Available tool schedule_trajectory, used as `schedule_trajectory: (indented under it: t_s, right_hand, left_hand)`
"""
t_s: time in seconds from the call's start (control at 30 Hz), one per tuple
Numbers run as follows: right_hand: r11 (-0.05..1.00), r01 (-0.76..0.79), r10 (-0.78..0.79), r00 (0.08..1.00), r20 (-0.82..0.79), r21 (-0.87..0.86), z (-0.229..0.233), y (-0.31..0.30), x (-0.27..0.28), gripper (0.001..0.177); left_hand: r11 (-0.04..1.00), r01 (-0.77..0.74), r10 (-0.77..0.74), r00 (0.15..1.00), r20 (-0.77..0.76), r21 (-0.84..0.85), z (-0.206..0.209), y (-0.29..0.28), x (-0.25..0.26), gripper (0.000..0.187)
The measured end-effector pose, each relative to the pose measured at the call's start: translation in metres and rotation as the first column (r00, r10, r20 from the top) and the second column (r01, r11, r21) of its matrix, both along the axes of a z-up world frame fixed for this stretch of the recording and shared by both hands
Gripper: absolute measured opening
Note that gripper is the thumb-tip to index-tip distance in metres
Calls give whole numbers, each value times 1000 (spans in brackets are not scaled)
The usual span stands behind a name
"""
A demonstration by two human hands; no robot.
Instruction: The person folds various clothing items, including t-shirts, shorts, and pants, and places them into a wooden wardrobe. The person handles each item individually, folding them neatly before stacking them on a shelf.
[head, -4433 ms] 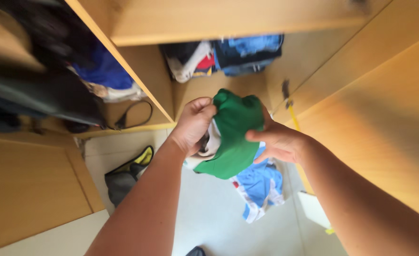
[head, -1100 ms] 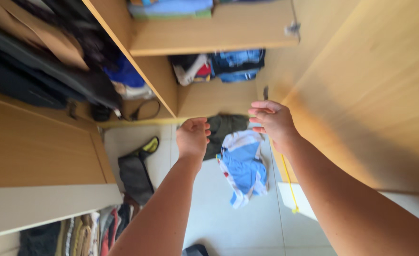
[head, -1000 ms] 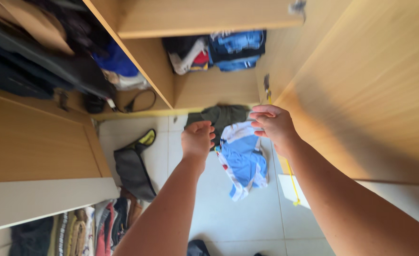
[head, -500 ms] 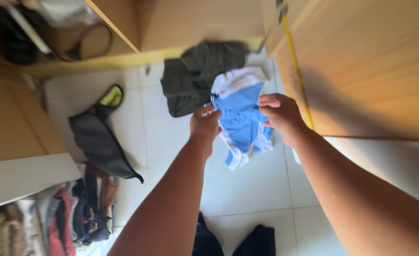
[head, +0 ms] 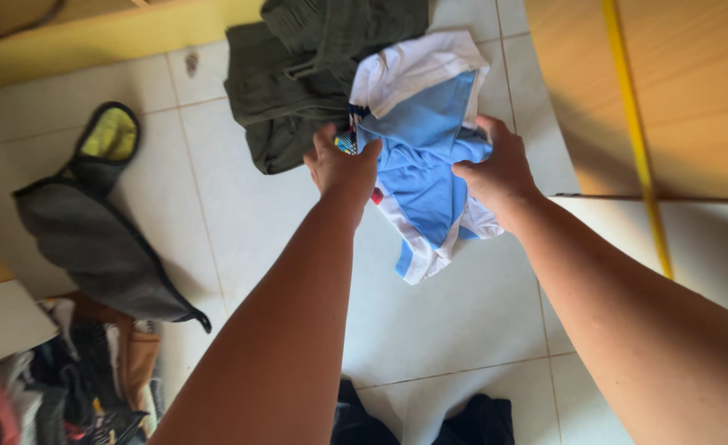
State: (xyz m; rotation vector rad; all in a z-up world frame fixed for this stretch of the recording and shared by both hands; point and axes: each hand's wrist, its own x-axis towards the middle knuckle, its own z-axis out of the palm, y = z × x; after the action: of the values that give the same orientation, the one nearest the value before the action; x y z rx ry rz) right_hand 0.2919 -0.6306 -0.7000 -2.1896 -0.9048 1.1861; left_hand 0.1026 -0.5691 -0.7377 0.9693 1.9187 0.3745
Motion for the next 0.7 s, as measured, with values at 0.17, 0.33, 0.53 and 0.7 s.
schedule_trajectory:
  t_s: [0.17, 0.33, 0.53, 0.7]
  right_hand:
    - [985, -25, 5, 993, -117, -169, -26, 0, 2, 110]
    - [984, -74, 58, 994, -97, -164, -59, -3, -2, 127]
    - [970, -173, 176, 984, 1, -172, -65, -1, -16, 141]
    - [924, -296, 287, 955, -73, -240, -42, 1, -30, 149]
  left_hand:
    - [986, -47, 78, 977, 198, -159, -19, 14, 3, 124]
    - [972, 38, -16, 995, 96, -232, -27, 22, 9, 109]
    - [995, -13, 3, 995, 102, 98, -68, 31, 11, 56]
    - [947, 78, -96, 994, 43, 312, -37, 24, 35, 48]
